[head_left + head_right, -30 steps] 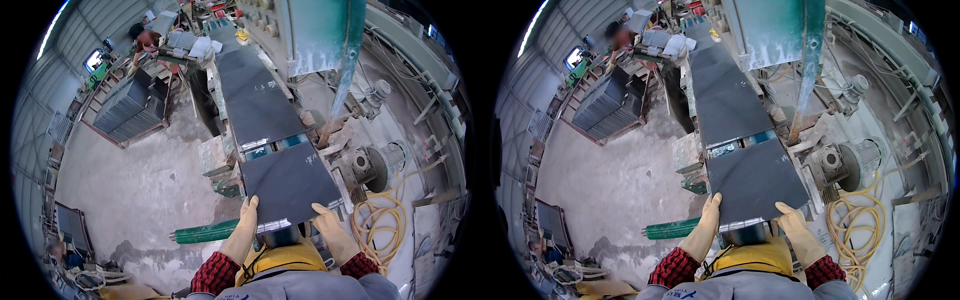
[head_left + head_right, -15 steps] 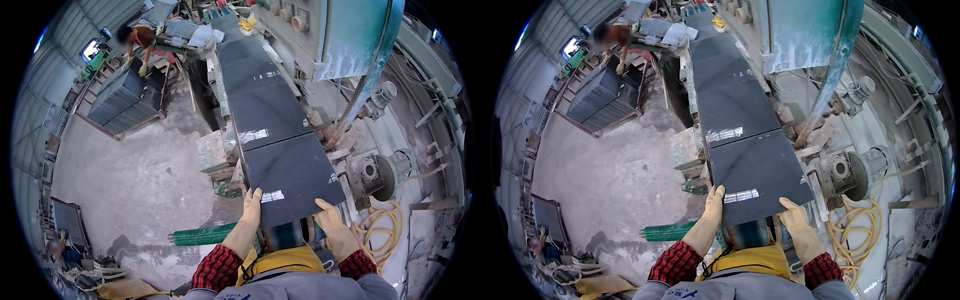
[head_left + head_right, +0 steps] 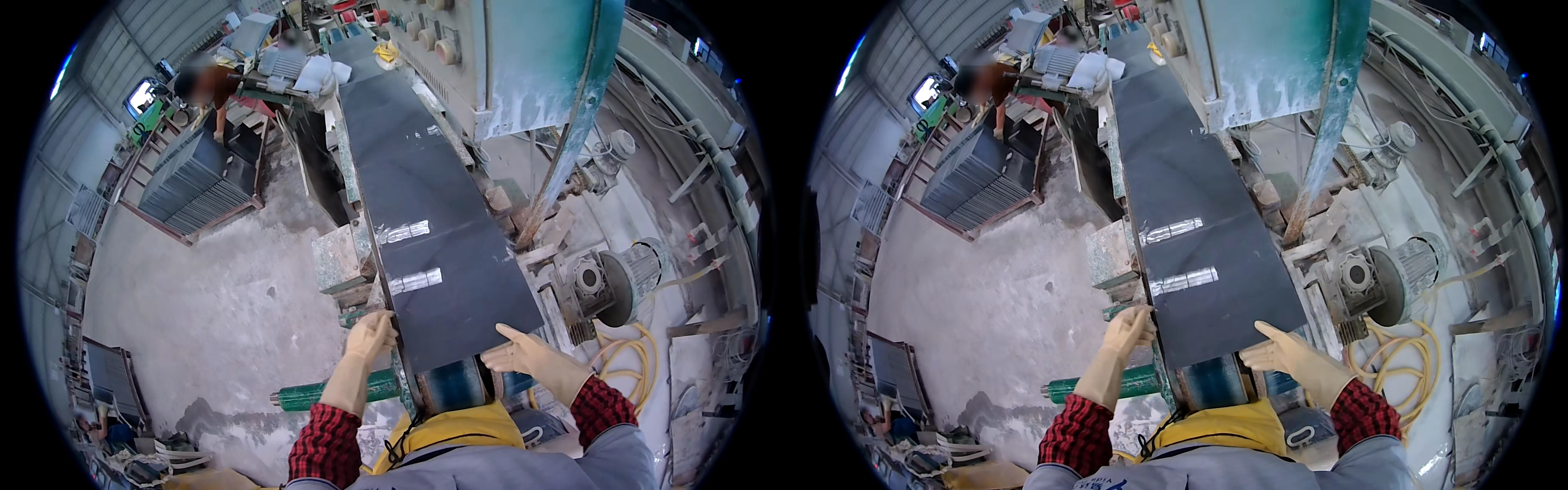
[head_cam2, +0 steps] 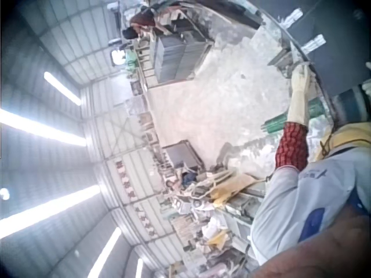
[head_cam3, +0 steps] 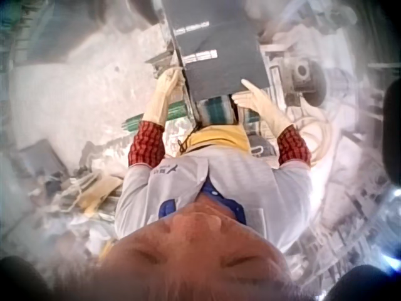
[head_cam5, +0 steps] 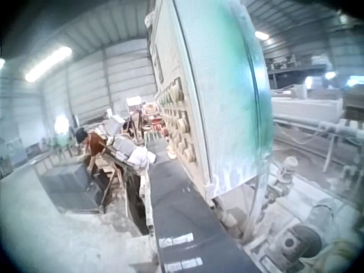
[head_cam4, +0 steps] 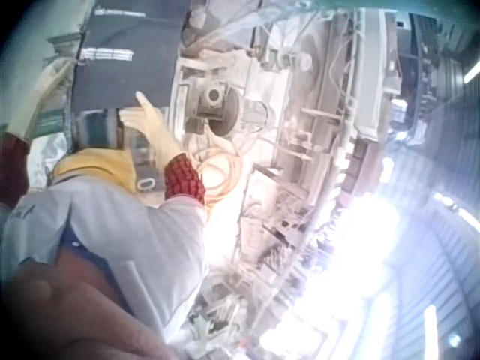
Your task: The person repeatedly picks up dark rectangular slabs from a conveyor belt and places them onto a growing stack. The person wears gloves and handles the slabs one at a time in a repetitive loop.
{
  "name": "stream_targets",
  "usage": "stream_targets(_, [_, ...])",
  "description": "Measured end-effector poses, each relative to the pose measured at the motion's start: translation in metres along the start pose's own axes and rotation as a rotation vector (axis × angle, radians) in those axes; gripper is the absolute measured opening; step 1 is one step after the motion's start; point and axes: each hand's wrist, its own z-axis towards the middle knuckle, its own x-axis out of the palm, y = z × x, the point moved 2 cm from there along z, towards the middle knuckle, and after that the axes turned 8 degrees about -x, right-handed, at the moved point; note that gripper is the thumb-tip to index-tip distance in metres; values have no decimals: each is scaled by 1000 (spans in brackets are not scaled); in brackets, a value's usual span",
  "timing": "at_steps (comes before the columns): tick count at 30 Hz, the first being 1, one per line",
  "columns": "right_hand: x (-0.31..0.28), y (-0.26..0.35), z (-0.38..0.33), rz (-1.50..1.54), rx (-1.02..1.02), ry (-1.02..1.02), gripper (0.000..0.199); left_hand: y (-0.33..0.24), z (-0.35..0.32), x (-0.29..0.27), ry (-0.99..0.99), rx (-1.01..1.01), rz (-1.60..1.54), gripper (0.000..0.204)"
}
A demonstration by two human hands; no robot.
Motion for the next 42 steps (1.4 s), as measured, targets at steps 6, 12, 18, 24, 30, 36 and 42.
stream_targets(6, [-2,36,15,-363,-278,249,49,49,-65,-57,-138,19,-210,44])
stream_targets(12, [83,37,18,-1205,-1540,-32,37,167,-136,-74,-465,-22,-480,51])
stream_targets(18, [110,-8,51,-1897,-1598,74,49,276,-213,-58,-694,-64,-752,45])
stream_targets(24, [118,0,50,-1719,-1703,161,44,323,-251,-26,-779,-100,-898,44])
stream_targets(30, [136,-9,49,-1689,-1845,186,36,342,-291,-19,-820,-53,-963,48])
stream_targets(36, [131,-26,57,-1707,-1920,179,37,403,-389,-19,-1000,176,-1128,44])
stream_targets(42, [96,-56,69,-2552,-1715,-198,45,554,-532,5,-1606,325,-1049,47])
